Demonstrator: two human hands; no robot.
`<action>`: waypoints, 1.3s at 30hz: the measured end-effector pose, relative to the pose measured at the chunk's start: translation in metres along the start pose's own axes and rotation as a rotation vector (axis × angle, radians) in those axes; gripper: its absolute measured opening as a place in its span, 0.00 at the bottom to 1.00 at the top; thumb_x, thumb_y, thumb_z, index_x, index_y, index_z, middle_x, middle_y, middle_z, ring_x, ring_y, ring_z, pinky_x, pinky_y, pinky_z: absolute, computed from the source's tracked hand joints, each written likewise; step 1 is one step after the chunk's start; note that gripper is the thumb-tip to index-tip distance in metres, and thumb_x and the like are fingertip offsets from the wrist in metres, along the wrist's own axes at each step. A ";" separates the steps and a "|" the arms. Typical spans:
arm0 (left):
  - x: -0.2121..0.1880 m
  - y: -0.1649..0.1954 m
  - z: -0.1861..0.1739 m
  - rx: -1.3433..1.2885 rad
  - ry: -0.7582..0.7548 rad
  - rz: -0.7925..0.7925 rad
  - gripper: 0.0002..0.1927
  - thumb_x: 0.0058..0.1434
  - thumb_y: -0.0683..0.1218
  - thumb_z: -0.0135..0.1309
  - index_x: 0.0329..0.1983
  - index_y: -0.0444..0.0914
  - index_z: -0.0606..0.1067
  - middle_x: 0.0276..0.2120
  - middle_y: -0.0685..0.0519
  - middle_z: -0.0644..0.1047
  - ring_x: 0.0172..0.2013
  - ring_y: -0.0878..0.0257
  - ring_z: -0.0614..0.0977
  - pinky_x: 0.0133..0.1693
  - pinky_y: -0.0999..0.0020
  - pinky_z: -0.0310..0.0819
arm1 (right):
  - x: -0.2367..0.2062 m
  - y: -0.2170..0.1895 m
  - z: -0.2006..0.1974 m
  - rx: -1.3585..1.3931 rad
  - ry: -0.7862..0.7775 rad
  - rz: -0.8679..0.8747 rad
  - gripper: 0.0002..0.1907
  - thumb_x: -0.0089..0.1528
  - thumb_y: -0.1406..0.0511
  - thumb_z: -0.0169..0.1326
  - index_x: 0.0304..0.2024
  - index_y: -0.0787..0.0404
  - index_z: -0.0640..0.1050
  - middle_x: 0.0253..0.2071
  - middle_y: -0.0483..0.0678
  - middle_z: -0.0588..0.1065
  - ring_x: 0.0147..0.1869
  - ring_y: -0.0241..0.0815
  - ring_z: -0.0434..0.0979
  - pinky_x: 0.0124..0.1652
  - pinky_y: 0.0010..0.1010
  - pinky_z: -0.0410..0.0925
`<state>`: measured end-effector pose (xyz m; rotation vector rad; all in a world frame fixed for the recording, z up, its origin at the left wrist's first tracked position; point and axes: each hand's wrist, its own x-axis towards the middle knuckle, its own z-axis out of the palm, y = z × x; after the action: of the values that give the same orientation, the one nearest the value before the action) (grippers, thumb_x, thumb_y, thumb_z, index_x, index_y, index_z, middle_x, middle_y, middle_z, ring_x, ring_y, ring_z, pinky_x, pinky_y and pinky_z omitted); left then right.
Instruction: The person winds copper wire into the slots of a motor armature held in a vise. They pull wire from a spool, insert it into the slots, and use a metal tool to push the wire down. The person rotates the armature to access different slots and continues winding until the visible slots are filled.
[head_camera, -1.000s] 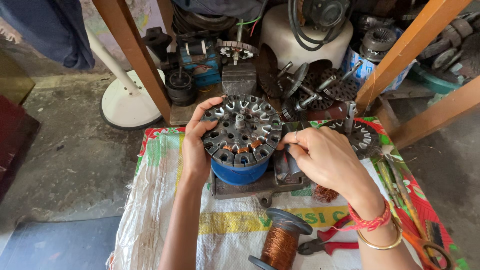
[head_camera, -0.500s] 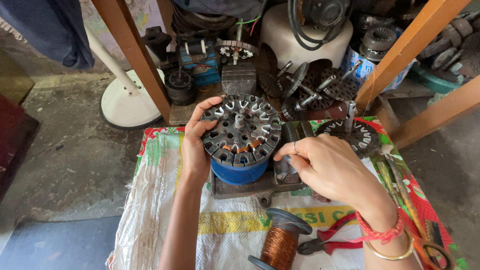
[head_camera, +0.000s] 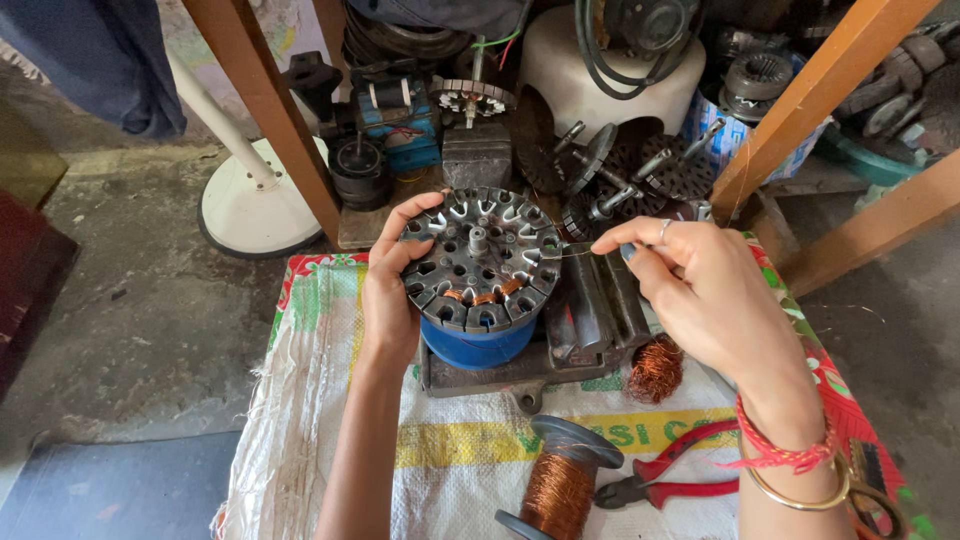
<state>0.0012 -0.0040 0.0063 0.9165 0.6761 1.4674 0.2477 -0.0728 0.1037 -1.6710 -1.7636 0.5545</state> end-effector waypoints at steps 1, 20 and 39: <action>0.000 0.000 0.000 -0.001 0.002 -0.002 0.24 0.59 0.36 0.39 0.58 0.36 0.74 0.44 0.50 0.79 0.36 0.68 0.80 0.39 0.73 0.77 | 0.001 0.002 0.000 -0.043 0.002 0.008 0.15 0.62 0.69 0.48 0.44 0.54 0.85 0.12 0.46 0.56 0.15 0.32 0.53 0.20 0.35 0.50; 0.001 -0.002 -0.003 -0.019 -0.021 -0.001 0.24 0.60 0.37 0.40 0.59 0.36 0.74 0.45 0.50 0.79 0.37 0.68 0.80 0.41 0.73 0.77 | 0.010 0.042 0.011 -0.398 0.236 -0.261 0.16 0.57 0.67 0.56 0.45 0.51 0.86 0.40 0.58 0.80 0.31 0.57 0.79 0.39 0.43 0.71; 0.002 -0.002 -0.002 -0.024 -0.011 -0.005 0.23 0.60 0.36 0.40 0.58 0.36 0.73 0.46 0.50 0.79 0.38 0.68 0.81 0.42 0.73 0.77 | 0.006 0.006 0.036 -0.108 -0.105 0.006 0.13 0.57 0.69 0.56 0.43 0.62 0.84 0.16 0.58 0.75 0.17 0.37 0.68 0.23 0.35 0.63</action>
<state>0.0006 -0.0018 0.0042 0.9036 0.6507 1.4622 0.2276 -0.0616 0.0750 -1.7492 -1.8936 0.5678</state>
